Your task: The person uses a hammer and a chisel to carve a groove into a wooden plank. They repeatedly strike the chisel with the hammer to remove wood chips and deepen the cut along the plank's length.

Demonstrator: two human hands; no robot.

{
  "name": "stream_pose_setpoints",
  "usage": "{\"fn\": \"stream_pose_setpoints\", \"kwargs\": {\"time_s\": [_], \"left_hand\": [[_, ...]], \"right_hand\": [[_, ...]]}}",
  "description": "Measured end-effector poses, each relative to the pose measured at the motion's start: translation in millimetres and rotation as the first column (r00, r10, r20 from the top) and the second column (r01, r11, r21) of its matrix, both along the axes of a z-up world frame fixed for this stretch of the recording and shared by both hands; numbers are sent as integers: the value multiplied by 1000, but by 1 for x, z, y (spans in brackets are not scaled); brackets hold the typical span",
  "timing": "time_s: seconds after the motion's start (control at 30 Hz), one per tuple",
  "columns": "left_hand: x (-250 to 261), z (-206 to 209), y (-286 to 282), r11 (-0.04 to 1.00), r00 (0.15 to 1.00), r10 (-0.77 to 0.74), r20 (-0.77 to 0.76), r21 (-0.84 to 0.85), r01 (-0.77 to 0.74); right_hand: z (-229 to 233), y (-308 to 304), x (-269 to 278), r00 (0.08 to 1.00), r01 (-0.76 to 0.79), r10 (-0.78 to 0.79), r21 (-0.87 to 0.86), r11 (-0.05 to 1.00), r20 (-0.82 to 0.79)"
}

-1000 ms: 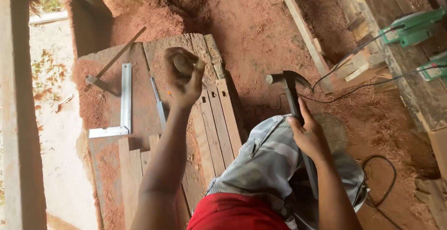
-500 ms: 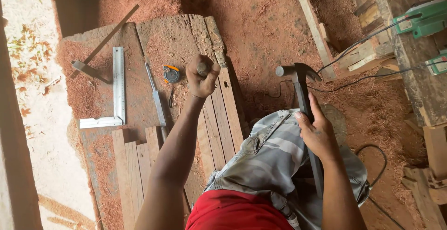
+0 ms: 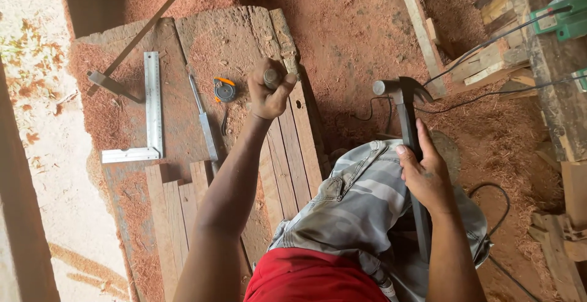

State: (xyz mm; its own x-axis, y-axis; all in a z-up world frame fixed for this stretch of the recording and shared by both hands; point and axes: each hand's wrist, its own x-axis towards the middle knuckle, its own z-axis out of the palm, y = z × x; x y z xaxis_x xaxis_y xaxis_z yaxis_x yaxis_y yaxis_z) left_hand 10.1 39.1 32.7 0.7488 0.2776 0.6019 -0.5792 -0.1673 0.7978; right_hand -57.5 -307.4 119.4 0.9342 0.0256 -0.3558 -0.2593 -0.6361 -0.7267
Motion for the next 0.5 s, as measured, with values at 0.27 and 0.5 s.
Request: {"fn": "stream_pose_setpoints", "kwargs": {"time_s": [0.27,0.5], "left_hand": [[2,-3,0,992,997,-72,-18,-104,70],[6,1,6,996,996,11,-93,-86,-19]], "right_hand": [[-1,-1,-1,1000,10,-11,51,999,3],[-3,-3,0,1000,3,-4,74,997,19]]}}
